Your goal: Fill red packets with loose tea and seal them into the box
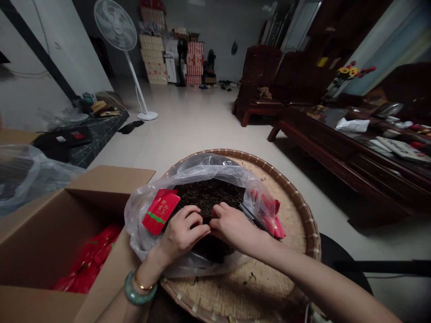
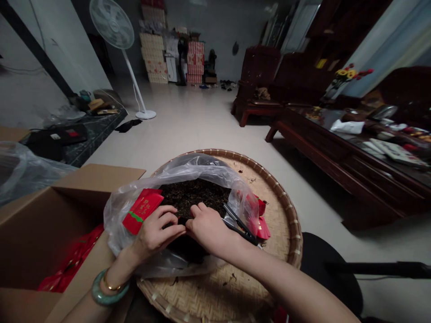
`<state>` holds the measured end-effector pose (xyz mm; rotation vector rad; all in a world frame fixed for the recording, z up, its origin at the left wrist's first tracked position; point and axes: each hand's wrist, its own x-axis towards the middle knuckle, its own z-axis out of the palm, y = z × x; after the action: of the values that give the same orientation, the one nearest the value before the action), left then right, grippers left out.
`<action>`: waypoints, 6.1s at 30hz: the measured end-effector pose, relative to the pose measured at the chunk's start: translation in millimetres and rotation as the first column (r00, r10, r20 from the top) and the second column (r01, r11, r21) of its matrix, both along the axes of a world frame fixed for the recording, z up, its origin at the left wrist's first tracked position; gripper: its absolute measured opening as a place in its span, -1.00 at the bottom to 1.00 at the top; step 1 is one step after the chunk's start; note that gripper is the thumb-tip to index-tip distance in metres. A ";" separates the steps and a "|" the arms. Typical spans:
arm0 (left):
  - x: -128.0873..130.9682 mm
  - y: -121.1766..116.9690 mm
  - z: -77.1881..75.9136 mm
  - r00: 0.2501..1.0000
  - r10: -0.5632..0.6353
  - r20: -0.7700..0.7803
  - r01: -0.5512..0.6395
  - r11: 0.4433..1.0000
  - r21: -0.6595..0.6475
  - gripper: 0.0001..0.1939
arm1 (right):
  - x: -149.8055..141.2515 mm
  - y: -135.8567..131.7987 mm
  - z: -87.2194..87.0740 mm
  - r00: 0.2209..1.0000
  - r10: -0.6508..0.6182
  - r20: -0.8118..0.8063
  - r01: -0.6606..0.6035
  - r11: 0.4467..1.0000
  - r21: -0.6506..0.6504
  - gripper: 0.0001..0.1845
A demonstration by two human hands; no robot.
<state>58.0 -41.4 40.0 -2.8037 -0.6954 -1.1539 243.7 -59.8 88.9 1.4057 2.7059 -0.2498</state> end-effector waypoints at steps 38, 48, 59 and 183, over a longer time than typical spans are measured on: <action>9.0 -11.6 -8.0 0.992 0.124 0.019 -0.041 0.463 -0.886 -0.79 | 25.0 7.6 0.1 0.769 -0.128 -0.627 0.088 0.992 -0.094 -0.82; 11.5 -14.9 -26.0 0.975 0.170 0.144 0.030 0.541 -0.841 -0.84 | 31.5 -0.9 -3.1 0.563 -0.196 -0.803 0.156 0.979 -0.129 -0.63; 2.5 -16.4 -30.3 0.913 0.054 0.404 0.172 0.846 -0.504 -0.81 | 42.4 -38.3 -19.3 0.730 0.097 -0.676 -0.042 0.994 0.096 -0.21; 54.4 -35.7 -18.0 0.925 0.335 0.178 0.181 0.021 -0.983 -0.79 | 39.5 -27.4 -8.1 0.676 -0.318 -0.665 0.149 0.942 -0.300 -0.63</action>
<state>112.4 -77.1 22.0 -3.2452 -2.7404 -1.5654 283.2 -87.3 80.8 1.8791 2.8489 -1.3393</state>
